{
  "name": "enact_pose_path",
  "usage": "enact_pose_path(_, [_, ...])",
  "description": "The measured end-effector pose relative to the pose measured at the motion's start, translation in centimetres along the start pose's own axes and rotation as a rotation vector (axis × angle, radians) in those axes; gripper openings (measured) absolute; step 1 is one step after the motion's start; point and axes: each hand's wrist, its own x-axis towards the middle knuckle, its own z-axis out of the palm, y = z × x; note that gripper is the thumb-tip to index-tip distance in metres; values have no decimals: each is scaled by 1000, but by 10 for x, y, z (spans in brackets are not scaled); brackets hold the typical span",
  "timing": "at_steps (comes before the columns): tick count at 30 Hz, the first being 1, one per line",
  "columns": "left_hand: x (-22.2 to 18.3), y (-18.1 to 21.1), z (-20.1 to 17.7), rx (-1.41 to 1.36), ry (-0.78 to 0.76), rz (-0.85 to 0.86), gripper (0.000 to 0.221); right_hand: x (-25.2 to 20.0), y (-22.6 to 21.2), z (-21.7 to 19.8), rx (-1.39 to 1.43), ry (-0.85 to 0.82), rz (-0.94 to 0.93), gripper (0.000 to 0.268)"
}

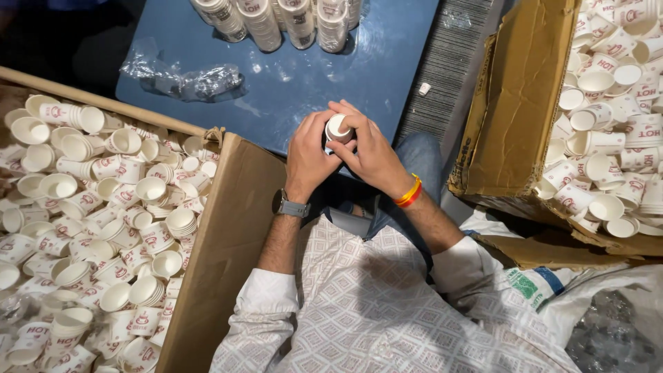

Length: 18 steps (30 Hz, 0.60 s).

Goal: The person sorts and stacks paper cups from a large cardboard box onto a blue table, then takes a small stack of cups and places them into a clear plastic bag.

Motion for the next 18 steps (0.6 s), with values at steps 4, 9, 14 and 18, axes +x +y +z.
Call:
enact_pose_path(4, [5, 12, -3, 13, -5, -8, 66, -2, -3, -44, -149, 25, -132, 58])
enact_pose_path(9, [1, 3, 19, 96, 111, -38, 55, -45, 166, -76, 75, 761, 176, 20])
enact_pose_path(14, [-1, -1, 27, 174, 96, -127, 44, -137, 379, -9, -209, 471, 613, 12])
enact_pose_path(18, [-9, -12, 33, 117, 84, -167, 47, -237, 546, 103, -168, -427, 1022, 25])
